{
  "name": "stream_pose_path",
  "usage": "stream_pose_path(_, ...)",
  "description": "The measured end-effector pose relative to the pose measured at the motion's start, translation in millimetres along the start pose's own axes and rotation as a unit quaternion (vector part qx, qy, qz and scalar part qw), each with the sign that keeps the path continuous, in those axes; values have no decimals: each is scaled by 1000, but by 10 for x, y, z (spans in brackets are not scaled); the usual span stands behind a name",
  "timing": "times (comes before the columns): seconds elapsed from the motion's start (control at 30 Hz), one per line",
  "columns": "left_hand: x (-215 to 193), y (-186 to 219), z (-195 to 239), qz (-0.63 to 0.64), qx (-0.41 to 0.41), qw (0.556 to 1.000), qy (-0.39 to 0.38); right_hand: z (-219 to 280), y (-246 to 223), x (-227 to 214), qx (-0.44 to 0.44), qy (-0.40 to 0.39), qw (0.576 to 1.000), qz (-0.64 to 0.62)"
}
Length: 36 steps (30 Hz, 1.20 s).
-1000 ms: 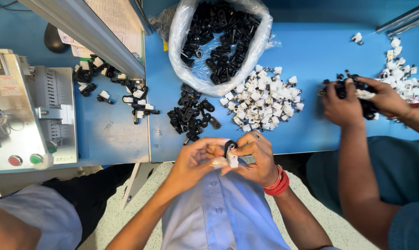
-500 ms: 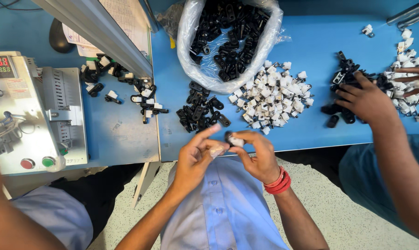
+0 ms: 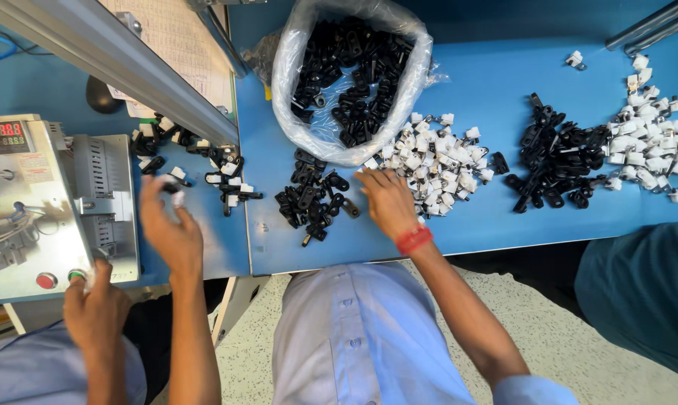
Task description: The person picks black and white plastic components from piles on a blue workbench, snaps them together by hand, and places the assembled units into a growing pile. A coworker is also seen assembling similar parts nearby.
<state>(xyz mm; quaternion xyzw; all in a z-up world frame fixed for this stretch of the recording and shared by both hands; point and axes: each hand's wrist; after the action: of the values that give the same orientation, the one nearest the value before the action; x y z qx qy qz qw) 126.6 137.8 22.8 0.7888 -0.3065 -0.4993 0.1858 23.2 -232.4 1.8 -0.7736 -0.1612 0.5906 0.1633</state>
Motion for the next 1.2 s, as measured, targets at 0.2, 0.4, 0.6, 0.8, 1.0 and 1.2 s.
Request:
stream_pose_path(0.2,263,49,6,-255,116,960,2,-79,100,292,15,-11,999,37)
stream_pose_path(0.4,884,1077,528,148,211,952,-167,262,-21,234,56,-39,997,-38)
stream_pose_path(0.6,1314,1432,626,46,310,892,-326,433,-48,79,79,28,991,-100)
stream_pose_path(0.8,1113,1349,589,262,122,883,-371,591,-182,14,270,89,897,-340)
stream_pose_path(1.0,1125,1304,725,492,-206,752,-388,610,-456,2,222,87,816,-527)
stream_pose_path(1.2,992,1348,899,525,-313,699,-372,527,-606,-226,259,122,868,-407)
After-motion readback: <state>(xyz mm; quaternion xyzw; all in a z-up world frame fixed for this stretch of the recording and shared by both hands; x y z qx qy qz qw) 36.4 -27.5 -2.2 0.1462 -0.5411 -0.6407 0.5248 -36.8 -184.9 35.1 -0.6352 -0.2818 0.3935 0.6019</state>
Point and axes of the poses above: each hand's wrist, its own z-axis away from the middle knuckle, its own x-axis out of the palm, y = z × x, and after that the axes turned 2 degrees about x, right-handed
